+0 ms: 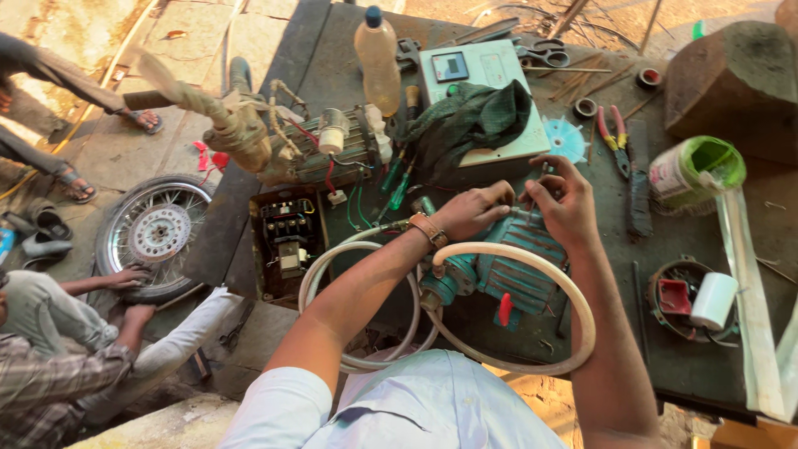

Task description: The person disassembles a teal electric motor on a workbench, removes the end cap, and inspects the internal windings and shaft. They handle the motor housing, end cap, and internal components with both hands.

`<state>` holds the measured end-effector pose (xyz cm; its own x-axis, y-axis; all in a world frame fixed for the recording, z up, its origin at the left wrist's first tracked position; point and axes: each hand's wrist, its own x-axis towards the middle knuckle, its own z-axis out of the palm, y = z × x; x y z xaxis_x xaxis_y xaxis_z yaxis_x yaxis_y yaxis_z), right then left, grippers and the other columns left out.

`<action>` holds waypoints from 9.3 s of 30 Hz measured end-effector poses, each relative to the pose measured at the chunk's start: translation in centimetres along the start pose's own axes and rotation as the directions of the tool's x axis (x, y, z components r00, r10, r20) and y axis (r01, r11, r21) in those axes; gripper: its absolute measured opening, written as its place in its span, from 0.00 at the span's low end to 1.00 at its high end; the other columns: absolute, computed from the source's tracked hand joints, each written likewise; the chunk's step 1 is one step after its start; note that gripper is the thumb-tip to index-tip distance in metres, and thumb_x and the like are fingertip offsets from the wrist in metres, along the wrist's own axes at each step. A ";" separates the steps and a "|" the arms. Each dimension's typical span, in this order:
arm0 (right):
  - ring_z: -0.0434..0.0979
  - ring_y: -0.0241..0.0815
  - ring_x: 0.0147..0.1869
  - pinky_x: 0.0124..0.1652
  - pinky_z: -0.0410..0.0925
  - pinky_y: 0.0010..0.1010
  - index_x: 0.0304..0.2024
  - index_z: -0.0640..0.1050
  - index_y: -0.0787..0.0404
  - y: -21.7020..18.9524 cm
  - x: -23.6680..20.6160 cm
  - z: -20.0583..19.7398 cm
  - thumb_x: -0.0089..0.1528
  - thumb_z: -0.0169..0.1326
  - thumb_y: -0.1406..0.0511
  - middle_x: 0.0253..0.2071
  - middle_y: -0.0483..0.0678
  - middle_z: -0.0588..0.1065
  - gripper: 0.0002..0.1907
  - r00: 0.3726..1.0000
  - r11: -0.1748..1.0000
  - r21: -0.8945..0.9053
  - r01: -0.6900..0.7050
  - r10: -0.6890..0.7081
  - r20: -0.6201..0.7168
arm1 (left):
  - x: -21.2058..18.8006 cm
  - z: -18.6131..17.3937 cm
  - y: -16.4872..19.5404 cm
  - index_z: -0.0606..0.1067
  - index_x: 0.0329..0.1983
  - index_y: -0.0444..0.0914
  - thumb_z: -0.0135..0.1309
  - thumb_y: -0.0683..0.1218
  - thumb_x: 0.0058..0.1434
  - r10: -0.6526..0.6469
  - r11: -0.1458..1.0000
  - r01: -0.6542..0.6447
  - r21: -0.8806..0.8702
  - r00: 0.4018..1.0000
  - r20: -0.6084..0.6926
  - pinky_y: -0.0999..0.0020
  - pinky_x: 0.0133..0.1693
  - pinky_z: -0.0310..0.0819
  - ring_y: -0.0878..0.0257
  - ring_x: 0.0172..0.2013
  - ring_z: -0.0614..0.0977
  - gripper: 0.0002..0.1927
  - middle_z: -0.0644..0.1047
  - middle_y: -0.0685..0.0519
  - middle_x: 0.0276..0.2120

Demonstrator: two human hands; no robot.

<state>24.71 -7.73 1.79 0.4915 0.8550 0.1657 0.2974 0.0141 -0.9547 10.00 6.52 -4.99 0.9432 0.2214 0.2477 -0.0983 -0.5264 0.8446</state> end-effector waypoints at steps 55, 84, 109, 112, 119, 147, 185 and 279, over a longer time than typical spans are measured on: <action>0.83 0.39 0.39 0.30 0.78 0.26 0.52 0.77 0.68 10.3 0.5 -27.1 0.74 0.53 0.58 0.49 0.56 0.78 0.17 0.564 0.977 -0.208 0.039 -0.194 -0.803 | 2.6 1.1 2.0 0.69 0.50 0.34 0.47 0.43 0.67 -0.104 0.993 0.106 -0.057 0.993 0.048 0.61 0.45 0.74 0.55 0.37 0.79 0.11 0.77 0.46 0.35; 0.62 0.25 0.25 0.27 0.55 0.22 0.30 0.73 0.60 3.2 -6.6 -3.2 0.72 0.50 0.50 0.26 0.42 0.74 0.24 0.959 0.881 0.386 0.273 -0.219 -0.180 | 2.4 1.4 1.2 0.71 0.49 0.32 0.47 0.44 0.70 -0.048 0.999 0.049 -0.016 0.997 0.067 0.61 0.43 0.74 0.53 0.37 0.81 0.10 0.78 0.43 0.36; 0.61 0.29 0.24 0.25 0.55 0.25 0.27 0.69 0.62 2.8 -5.8 -2.3 0.69 0.60 0.69 0.20 0.41 0.66 0.17 0.927 0.971 -0.010 0.240 -0.232 -0.293 | 3.0 1.6 0.1 0.71 0.51 0.31 0.48 0.40 0.71 -0.041 0.992 0.051 -0.118 0.996 0.082 0.66 0.48 0.75 0.59 0.43 0.80 0.09 0.79 0.47 0.42; 0.62 0.31 0.23 0.25 0.56 0.26 0.28 0.69 0.63 2.8 -5.6 -2.7 0.69 0.60 0.70 0.22 0.44 0.66 0.17 0.926 0.969 -0.035 0.243 -0.243 -0.290 | 3.4 1.8 0.0 0.71 0.52 0.31 0.49 0.40 0.71 -0.074 0.990 0.083 -0.110 0.994 0.085 0.66 0.48 0.75 0.60 0.42 0.79 0.09 0.78 0.47 0.42; 0.66 0.38 0.21 0.25 0.59 0.29 0.27 0.66 0.62 3.9 -5.1 -3.6 0.69 0.62 0.71 0.25 0.48 0.69 0.20 0.948 0.975 0.021 0.221 -0.209 -0.241 | 4.5 2.0 -0.6 0.71 0.53 0.30 0.48 0.41 0.73 -0.155 0.971 0.176 -0.161 0.978 0.137 0.66 0.52 0.75 0.59 0.45 0.78 0.10 0.79 0.45 0.49; 0.73 0.38 0.30 0.27 0.64 0.32 0.39 0.77 0.65 9.1 -3.3 -6.4 0.71 0.59 0.63 0.34 0.46 0.69 0.10 0.881 0.840 0.265 0.473 -0.449 -0.147 | 6.4 3.6 -2.9 0.75 0.42 0.29 0.52 0.54 0.75 -0.310 0.950 0.312 0.001 0.945 0.105 0.68 0.45 0.78 0.55 0.41 0.84 0.21 0.81 0.39 0.45; 0.74 0.42 0.41 0.41 0.69 0.30 0.48 0.72 0.67 11.1 -7.4 -3.5 0.65 0.50 0.63 0.43 0.49 0.70 0.14 0.933 0.817 0.497 0.292 -0.358 0.041 | 5.4 4.7 -4.3 0.70 0.44 0.29 0.58 0.55 0.74 -0.438 0.898 0.440 -0.013 0.896 0.068 0.69 0.44 0.77 0.57 0.40 0.82 0.22 0.80 0.36 0.43; 0.83 0.47 0.37 0.40 0.73 0.40 0.39 0.82 0.64 12.4 -23.0 -16.0 0.64 0.64 0.60 0.35 0.52 0.82 0.12 0.570 0.660 -0.419 -0.623 0.016 -0.821 | 2.8 2.3 0.8 0.75 0.46 0.30 0.51 0.42 0.73 -0.042 0.999 0.041 0.025 0.999 0.013 0.67 0.38 0.73 0.64 0.32 0.78 0.08 0.78 0.45 0.32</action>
<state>30.22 -35.51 -9.87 0.9574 0.0618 0.2820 0.2332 -0.7412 -0.6295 13.35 4.81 -4.70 0.9504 0.2326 0.2063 -0.0514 -0.5370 0.8420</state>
